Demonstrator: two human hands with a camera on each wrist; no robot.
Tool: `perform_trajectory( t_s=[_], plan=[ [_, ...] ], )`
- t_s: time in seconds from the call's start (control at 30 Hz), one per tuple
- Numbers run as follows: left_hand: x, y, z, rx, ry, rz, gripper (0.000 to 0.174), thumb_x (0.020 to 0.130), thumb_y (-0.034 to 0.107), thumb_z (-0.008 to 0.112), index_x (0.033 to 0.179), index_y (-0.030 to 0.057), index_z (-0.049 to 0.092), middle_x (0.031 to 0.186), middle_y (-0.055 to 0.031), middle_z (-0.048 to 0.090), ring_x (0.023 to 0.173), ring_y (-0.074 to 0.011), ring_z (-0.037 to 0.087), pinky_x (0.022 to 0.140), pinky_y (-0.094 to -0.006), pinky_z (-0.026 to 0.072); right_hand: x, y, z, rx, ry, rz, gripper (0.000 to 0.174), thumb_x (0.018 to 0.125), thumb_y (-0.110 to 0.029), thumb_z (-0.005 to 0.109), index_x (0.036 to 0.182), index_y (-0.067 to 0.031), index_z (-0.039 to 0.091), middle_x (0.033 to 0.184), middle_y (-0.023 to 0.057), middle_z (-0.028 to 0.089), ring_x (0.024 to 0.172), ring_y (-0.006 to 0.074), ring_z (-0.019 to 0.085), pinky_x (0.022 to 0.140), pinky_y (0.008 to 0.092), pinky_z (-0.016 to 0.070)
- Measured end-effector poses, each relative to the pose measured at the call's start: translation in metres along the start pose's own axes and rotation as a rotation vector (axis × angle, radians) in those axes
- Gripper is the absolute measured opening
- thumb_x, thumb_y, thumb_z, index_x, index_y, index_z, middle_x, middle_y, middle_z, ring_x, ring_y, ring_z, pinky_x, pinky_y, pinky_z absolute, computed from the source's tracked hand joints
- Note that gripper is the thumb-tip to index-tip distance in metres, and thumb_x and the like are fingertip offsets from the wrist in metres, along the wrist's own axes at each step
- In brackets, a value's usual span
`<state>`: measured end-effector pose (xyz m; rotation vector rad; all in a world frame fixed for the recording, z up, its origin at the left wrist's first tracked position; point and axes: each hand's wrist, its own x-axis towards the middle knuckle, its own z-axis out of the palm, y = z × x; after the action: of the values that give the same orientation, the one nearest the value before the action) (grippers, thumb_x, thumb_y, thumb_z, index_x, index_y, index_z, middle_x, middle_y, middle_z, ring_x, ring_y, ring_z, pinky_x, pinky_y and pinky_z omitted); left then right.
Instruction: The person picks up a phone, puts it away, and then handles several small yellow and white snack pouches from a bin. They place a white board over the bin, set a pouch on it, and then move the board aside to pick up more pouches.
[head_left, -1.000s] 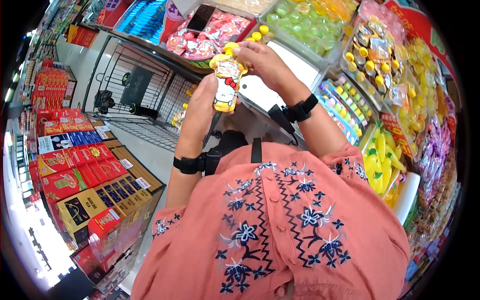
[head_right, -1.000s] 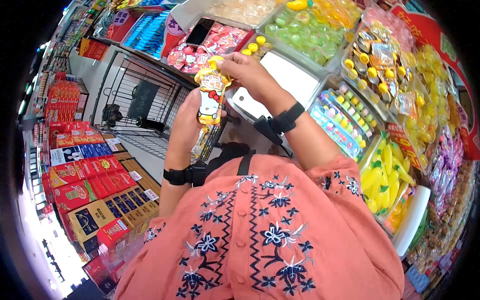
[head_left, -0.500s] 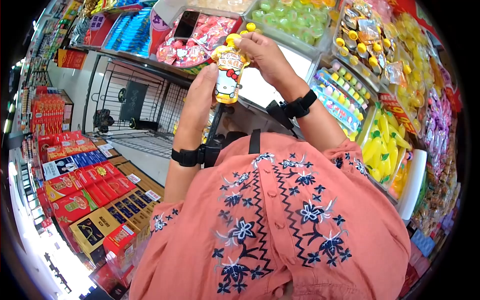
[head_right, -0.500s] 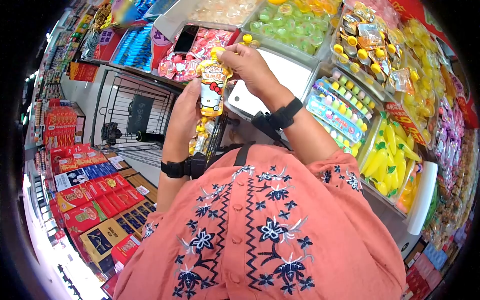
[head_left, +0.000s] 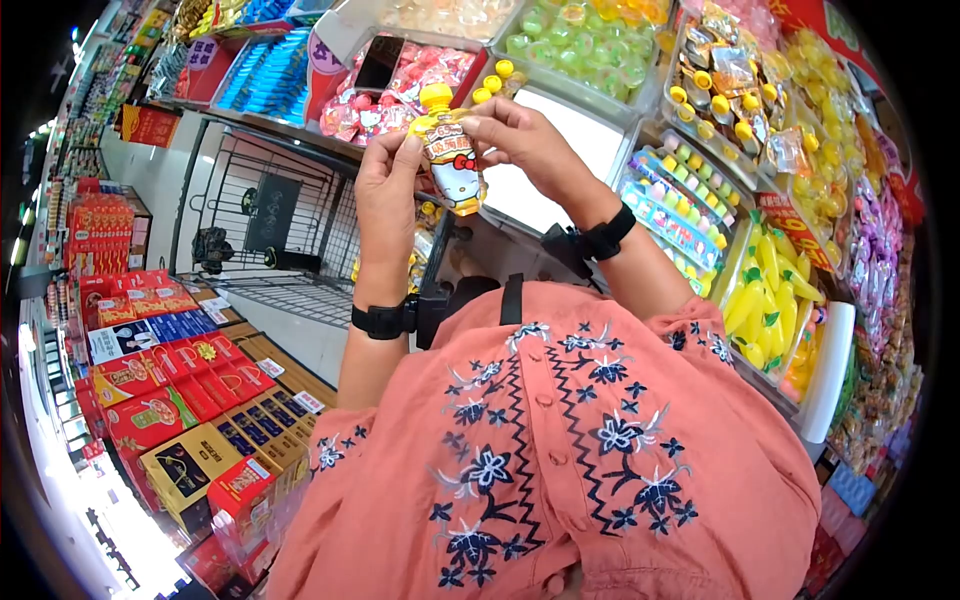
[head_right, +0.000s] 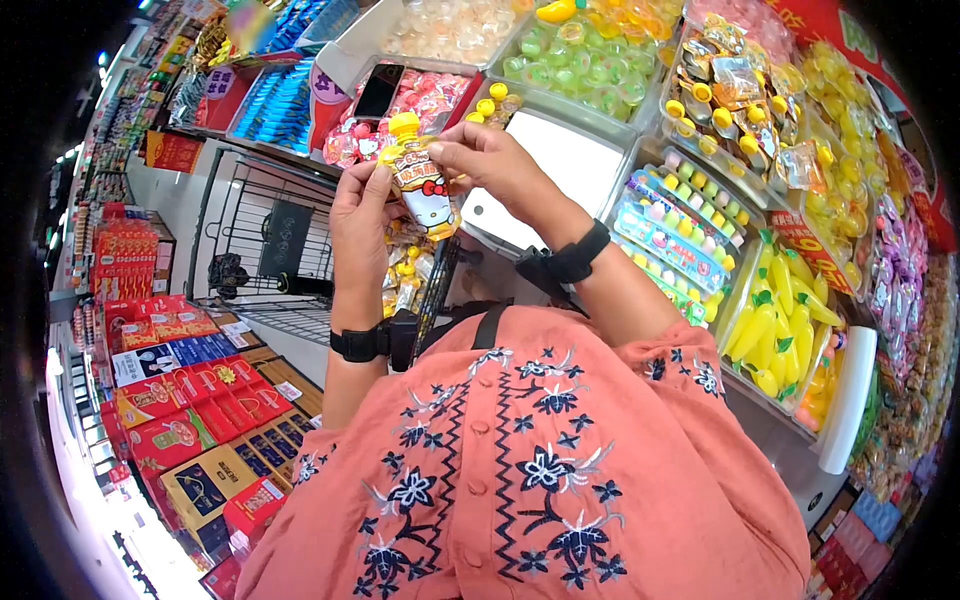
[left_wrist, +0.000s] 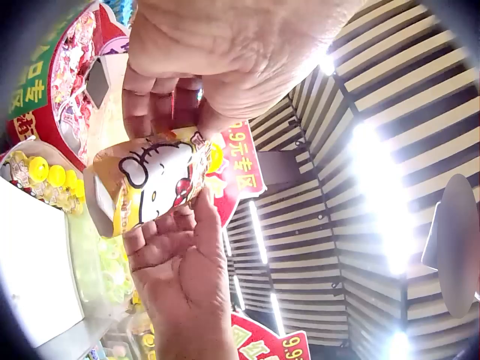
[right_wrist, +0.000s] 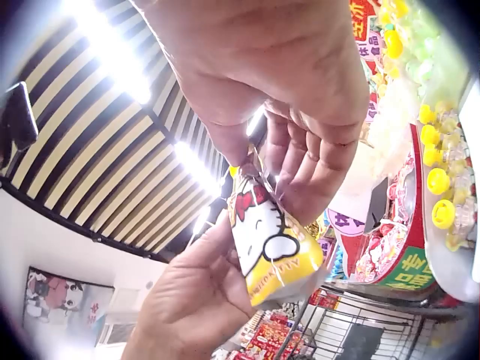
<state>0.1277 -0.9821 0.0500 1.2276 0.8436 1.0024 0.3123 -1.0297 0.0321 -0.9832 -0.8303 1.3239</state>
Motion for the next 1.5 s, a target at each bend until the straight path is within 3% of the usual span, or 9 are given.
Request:
perform_trajectory(
  t_s=[0.17, 0.43, 0.53, 0.83, 0.93, 1.2, 1.5],
  plan=[
    [-0.002, 0.0, -0.001, 0.083, 0.023, 0.041, 0.016, 0.102, 0.019, 0.061, 0.106, 0.0043, 0.062, 0.087, 0.0012, 0.062, 0.072, -0.0026, 0.055, 0.061, -0.0178, 0.0452, -0.002, 0.003, -0.004, -0.126, -0.057, -0.054, 0.023, 0.1, -0.031, 0.062, 0.103, -0.0077, 0.064, 0.091, -0.0015, 0.065, 0.084, 0.0081, 0.062, 0.072, 0.0263, 0.0535],
    [-0.011, 0.005, 0.005, 0.286, 0.082, 0.128, 0.016, 0.101, 0.02, 0.061, 0.103, 0.004, 0.061, 0.086, 0.001, 0.061, 0.071, -0.0026, 0.054, 0.059, -0.0184, 0.0452, -0.006, 0.006, -0.008, -0.081, -0.095, -0.069, 0.022, 0.102, -0.028, 0.059, 0.102, -0.0064, 0.063, 0.088, 0.0008, 0.065, 0.076, 0.0092, 0.062, 0.069, 0.0263, 0.0538],
    [-0.008, -0.002, 0.007, 0.306, 0.117, 0.238, 0.016, 0.101, 0.02, 0.061, 0.103, 0.0037, 0.062, 0.087, 0.0002, 0.062, 0.071, -0.0029, 0.055, 0.057, -0.0186, 0.0463, -0.006, 0.006, -0.008, -0.024, -0.093, -0.048, 0.023, 0.102, -0.03, 0.06, 0.101, -0.0071, 0.062, 0.089, 0.0013, 0.065, 0.076, 0.0093, 0.062, 0.07, 0.0264, 0.0537],
    [-0.013, 0.008, 0.005, 0.01, -0.083, -0.167, 0.021, 0.102, 0.023, 0.061, 0.108, 0.0029, 0.059, 0.085, -0.0009, 0.062, 0.07, -0.0061, 0.059, 0.062, -0.0216, 0.0522, -0.003, 0.007, -0.023, 0.068, -0.041, 0.01, 0.022, 0.101, -0.032, 0.062, 0.101, -0.0106, 0.063, 0.094, -0.0007, 0.065, 0.086, 0.0087, 0.061, 0.075, 0.0273, 0.0525],
    [-0.018, 0.006, 0.006, 0.084, -0.131, -0.235, 0.02, 0.102, 0.022, 0.061, 0.106, 0.0028, 0.058, 0.083, -0.0008, 0.062, 0.07, -0.006, 0.058, 0.063, -0.0214, 0.0518, -0.002, 0.006, -0.026, 0.088, -0.003, -0.005, 0.022, 0.1, -0.03, 0.062, 0.101, -0.0078, 0.063, 0.092, 0.0015, 0.066, 0.081, 0.0105, 0.063, 0.071, 0.0277, 0.0547],
    [-0.013, 0.001, 0.011, 0.141, -0.07, -0.086, 0.018, 0.103, 0.02, 0.058, 0.102, 0.0022, 0.057, 0.081, -0.0001, 0.059, 0.067, -0.0049, 0.054, 0.06, -0.0211, 0.0454, -0.005, 0.013, -0.032, 0.077, -0.133, 0.114, 0.022, 0.1, -0.028, 0.062, 0.098, -0.0064, 0.061, 0.089, 0.0026, 0.065, 0.079, 0.0126, 0.065, 0.07, 0.0296, 0.0578],
    [-0.007, -0.011, 0.012, 0.426, 0.039, 0.115, 0.016, 0.102, 0.018, 0.058, 0.103, 0.0022, 0.056, 0.081, -0.0004, 0.059, 0.069, -0.0059, 0.055, 0.06, -0.0227, 0.047, -0.005, 0.004, -0.022, 0.03, -0.081, 0.003, 0.021, 0.101, -0.025, 0.06, 0.092, -0.006, 0.059, 0.079, 0.0015, 0.064, 0.067, 0.0102, 0.064, 0.06, 0.0256, 0.0557]
  ],
)
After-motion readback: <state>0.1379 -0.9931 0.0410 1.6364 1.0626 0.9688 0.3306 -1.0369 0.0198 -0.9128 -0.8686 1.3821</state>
